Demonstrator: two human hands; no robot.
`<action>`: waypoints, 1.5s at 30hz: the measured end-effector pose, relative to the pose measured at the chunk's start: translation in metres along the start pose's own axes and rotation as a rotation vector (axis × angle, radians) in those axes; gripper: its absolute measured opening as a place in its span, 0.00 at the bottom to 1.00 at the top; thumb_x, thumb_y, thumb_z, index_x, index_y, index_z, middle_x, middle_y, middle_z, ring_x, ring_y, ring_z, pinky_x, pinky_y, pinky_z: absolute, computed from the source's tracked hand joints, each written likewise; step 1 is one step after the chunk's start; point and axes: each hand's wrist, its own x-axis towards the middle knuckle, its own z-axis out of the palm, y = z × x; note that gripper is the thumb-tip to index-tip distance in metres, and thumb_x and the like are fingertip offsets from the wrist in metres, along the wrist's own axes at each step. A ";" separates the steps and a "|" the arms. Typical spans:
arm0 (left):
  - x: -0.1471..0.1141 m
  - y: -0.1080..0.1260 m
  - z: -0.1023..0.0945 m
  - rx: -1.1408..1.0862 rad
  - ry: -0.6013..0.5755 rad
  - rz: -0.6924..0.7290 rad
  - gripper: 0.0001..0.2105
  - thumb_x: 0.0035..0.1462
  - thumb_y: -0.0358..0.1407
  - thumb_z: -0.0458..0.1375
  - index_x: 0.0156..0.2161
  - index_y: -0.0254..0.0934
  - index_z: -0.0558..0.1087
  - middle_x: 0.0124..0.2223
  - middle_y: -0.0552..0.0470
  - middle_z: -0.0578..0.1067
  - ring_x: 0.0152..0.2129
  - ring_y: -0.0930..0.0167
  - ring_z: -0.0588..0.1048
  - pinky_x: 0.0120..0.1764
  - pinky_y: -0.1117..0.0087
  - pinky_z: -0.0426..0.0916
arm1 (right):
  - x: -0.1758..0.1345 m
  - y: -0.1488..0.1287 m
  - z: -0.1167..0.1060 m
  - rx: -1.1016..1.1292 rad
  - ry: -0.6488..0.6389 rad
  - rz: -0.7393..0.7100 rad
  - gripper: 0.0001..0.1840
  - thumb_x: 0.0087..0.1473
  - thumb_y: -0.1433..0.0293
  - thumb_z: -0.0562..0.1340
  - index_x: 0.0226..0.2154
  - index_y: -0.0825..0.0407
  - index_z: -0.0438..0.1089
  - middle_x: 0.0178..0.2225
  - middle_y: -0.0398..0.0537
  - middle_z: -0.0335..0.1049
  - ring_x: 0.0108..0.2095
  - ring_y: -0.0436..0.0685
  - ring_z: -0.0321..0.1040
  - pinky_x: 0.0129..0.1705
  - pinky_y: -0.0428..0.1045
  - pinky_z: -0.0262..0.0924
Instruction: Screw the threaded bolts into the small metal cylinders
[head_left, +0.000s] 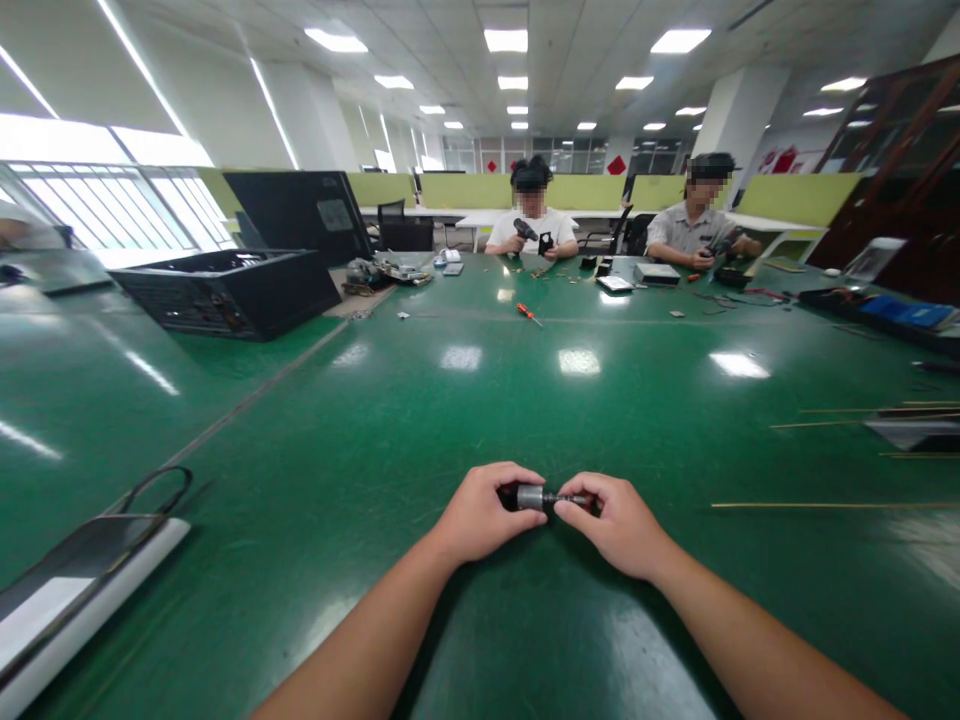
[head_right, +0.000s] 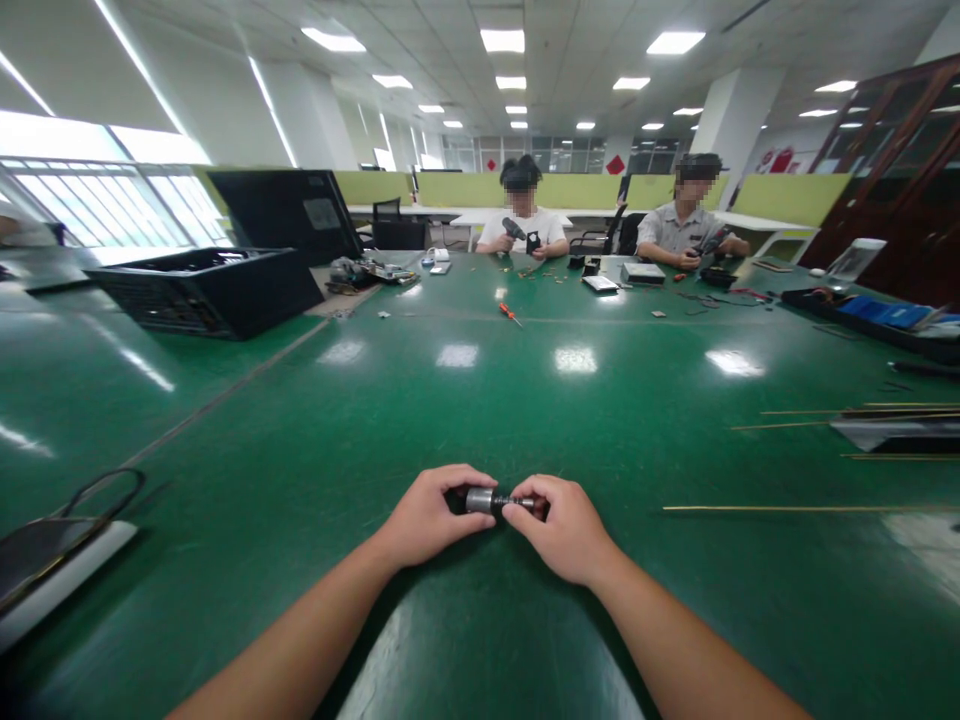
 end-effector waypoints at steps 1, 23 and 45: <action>0.000 0.000 0.000 -0.003 -0.005 -0.002 0.14 0.45 0.32 0.70 0.40 0.39 0.80 0.38 0.52 0.80 0.36 0.67 0.77 0.41 0.68 0.67 | 0.000 0.000 0.000 0.004 -0.002 0.006 0.08 0.54 0.64 0.64 0.33 0.52 0.76 0.26 0.43 0.71 0.27 0.53 0.65 0.30 0.47 0.55; 0.002 0.001 -0.001 -0.052 0.012 -0.052 0.15 0.44 0.34 0.71 0.40 0.37 0.80 0.37 0.51 0.80 0.35 0.67 0.76 0.40 0.68 0.67 | 0.001 0.010 0.001 0.118 0.056 0.010 0.09 0.53 0.63 0.65 0.34 0.52 0.76 0.26 0.43 0.69 0.26 0.52 0.63 0.30 0.47 0.56; 0.004 0.003 -0.003 -0.146 0.018 -0.138 0.16 0.55 0.43 0.62 0.45 0.35 0.76 0.34 0.51 0.76 0.28 0.70 0.71 0.33 0.71 0.64 | 0.003 0.009 -0.001 0.286 0.100 0.027 0.11 0.52 0.62 0.65 0.32 0.54 0.74 0.23 0.41 0.65 0.24 0.50 0.59 0.27 0.46 0.54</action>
